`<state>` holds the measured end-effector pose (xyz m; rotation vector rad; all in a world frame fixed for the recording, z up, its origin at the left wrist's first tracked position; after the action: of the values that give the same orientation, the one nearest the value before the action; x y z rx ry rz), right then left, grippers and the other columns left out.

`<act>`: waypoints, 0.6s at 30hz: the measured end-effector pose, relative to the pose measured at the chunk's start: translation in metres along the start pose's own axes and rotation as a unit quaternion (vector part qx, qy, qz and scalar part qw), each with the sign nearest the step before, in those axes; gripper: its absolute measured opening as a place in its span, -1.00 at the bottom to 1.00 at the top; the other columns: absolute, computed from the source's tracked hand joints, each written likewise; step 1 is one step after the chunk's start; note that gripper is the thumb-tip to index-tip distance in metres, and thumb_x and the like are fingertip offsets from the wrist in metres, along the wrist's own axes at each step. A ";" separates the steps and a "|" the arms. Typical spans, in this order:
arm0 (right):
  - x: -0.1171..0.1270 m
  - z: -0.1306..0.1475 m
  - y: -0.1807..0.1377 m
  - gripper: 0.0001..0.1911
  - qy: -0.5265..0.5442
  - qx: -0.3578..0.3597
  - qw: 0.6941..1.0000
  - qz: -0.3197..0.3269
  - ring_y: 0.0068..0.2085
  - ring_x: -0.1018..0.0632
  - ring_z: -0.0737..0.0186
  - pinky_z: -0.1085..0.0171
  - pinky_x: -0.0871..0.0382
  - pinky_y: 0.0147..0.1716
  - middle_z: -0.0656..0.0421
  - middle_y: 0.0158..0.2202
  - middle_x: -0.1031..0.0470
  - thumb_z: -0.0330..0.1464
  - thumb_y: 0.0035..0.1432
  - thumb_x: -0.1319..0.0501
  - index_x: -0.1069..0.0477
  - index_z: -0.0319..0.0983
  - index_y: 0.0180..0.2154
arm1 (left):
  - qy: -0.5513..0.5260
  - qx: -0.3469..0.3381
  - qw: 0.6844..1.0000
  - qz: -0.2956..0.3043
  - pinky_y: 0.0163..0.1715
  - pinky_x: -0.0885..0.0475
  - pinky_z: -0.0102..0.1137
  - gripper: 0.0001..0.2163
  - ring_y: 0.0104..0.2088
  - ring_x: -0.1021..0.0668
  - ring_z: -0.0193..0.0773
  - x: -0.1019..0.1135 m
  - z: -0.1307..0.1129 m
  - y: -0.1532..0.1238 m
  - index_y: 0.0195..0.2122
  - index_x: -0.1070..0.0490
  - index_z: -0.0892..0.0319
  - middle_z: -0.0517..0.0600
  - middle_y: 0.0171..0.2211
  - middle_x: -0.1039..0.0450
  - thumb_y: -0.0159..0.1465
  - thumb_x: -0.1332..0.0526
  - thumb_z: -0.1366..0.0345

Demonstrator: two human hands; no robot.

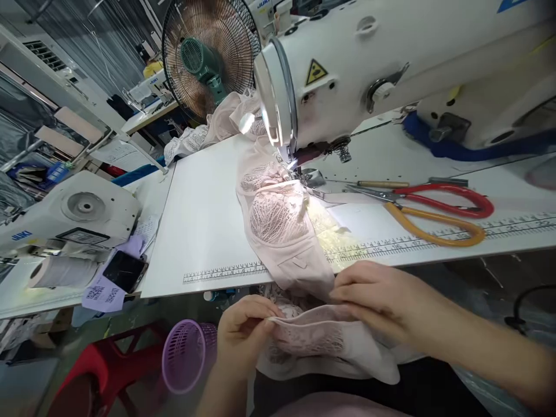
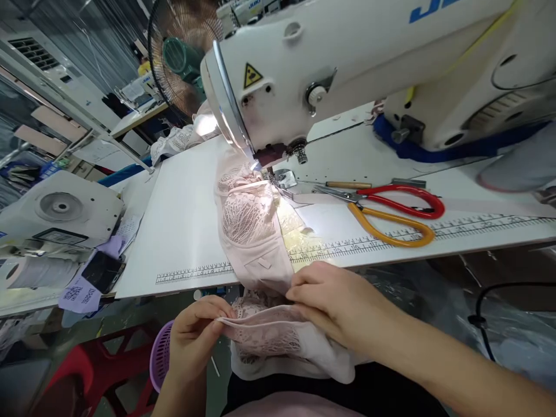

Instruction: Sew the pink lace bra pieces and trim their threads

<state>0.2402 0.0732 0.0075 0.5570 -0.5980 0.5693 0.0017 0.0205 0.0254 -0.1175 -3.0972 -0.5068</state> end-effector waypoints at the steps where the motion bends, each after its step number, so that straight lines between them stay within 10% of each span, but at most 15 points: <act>1: -0.010 0.006 0.002 -0.74 0.013 0.000 1.000 0.019 -0.27 -0.50 0.18 0.24 -0.39 -0.34 0.12 -0.30 -0.51 -0.35 0.32 -0.05 -0.51 -0.16 -0.27 | 0.001 0.002 1.000 0.001 -0.43 -0.54 -0.47 -0.91 -0.39 -0.59 -0.29 0.000 0.000 0.000 -0.30 -0.56 0.16 0.01 -0.39 -0.57 0.23 -0.27 0.44; 18: -0.026 0.016 -0.003 -0.74 0.008 -0.023 0.994 0.107 -0.37 -0.47 0.16 0.23 -0.35 -0.41 0.12 -0.42 -0.46 -0.42 0.28 0.02 -0.39 -0.21 -0.39 | 0.049 0.005 0.999 0.022 -0.40 -0.50 -0.46 -0.91 -0.37 -0.57 -0.30 0.005 0.000 -0.012 -0.30 -0.49 0.15 0.00 -0.38 -0.53 0.25 -0.23 0.46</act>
<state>0.2186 0.0530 0.0005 0.4471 -0.6575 0.7590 -0.0046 0.0096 0.0214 -0.1567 -2.9946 -0.4804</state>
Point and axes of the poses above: each hand's wrist, its own y-axis towards the middle knuckle, its own x-axis out of the back of the hand, z = x × y, the point moved 3 cm from there along y, towards the middle knuckle
